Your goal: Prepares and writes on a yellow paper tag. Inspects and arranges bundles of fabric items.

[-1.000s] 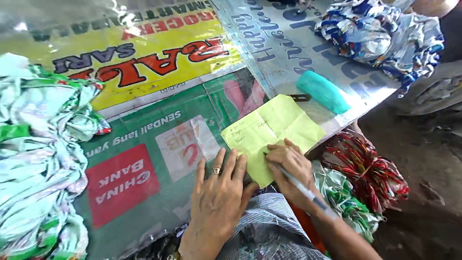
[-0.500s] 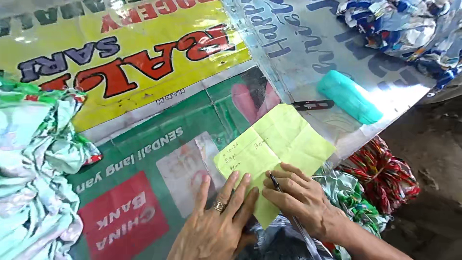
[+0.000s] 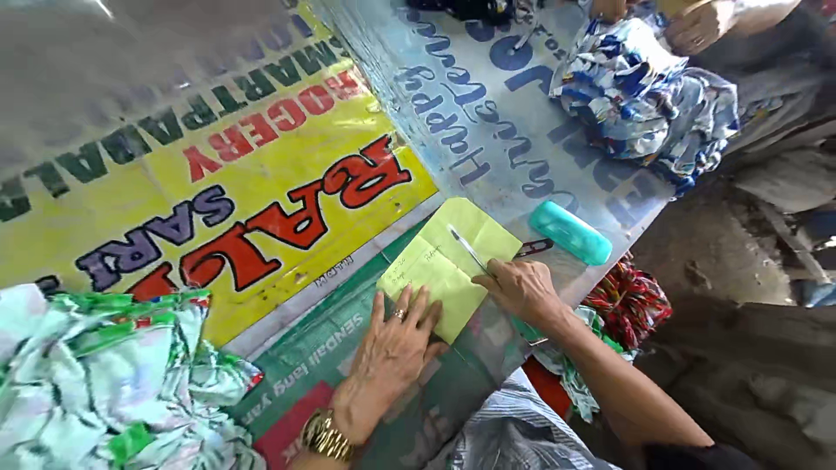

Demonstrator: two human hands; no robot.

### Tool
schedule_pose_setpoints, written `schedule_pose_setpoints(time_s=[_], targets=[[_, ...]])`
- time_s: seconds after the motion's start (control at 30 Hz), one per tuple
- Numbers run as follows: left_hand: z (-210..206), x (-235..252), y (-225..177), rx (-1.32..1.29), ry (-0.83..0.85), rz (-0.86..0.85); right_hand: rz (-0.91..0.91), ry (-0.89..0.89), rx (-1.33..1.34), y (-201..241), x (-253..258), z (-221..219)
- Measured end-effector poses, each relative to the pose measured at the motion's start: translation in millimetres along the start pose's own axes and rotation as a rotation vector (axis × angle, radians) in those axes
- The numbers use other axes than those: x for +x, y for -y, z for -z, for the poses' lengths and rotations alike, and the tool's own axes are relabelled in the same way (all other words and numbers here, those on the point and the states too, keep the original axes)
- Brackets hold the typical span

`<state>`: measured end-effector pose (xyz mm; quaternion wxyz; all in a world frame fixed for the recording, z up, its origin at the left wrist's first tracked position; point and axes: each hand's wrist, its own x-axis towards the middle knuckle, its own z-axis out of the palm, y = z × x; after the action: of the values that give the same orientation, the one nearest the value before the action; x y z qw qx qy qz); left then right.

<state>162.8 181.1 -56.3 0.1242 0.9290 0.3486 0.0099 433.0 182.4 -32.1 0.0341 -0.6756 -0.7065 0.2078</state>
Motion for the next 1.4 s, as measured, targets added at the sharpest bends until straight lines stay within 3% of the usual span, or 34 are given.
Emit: schedule_pose_setpoints(time_s=[0.07, 0.1, 0.27, 0.43, 0.6, 0.73, 0.97, 1.1, 1.17, 1.27, 1.4], targets=[[0, 11, 3, -0.040, 0.012, 0.031, -0.148, 0.182, 0.024, -2, 8, 8], [0, 15, 5, -0.061, 0.022, 0.053, -0.164, 0.178, 0.024, -7, 9, 6], [0, 23, 12, -0.118, 0.041, 0.128, -0.072, -0.196, -0.064, -42, -2, 12], [4, 38, 19, -0.140, 0.050, 0.131, -0.045, -0.130, -0.220, -66, 2, 13], [11, 60, 23, -0.177, 0.133, 0.127, -0.113, -0.149, -0.154, -83, -13, 12], [14, 85, 19, -0.186, 0.172, 0.082, -0.264, -0.093, -0.044, -77, -30, 23], [8, 117, 20, -0.161, 0.121, 0.050, -0.241, -0.135, 0.131, -53, 10, 39], [11, 83, 9, -0.188, 0.046, 0.126, -0.153, -0.313, 0.051, -70, 23, 41], [14, 43, -2, -0.177, -0.016, 0.163, -0.160, -0.392, 0.006, -83, 9, 45], [7, -34, -22, -0.103, -0.169, 0.249, -0.285, -0.333, -0.003, -113, -15, 35], [-3, -121, -55, -0.065, -0.322, 0.520, -0.233, -0.380, 0.119, -131, -19, 20]])
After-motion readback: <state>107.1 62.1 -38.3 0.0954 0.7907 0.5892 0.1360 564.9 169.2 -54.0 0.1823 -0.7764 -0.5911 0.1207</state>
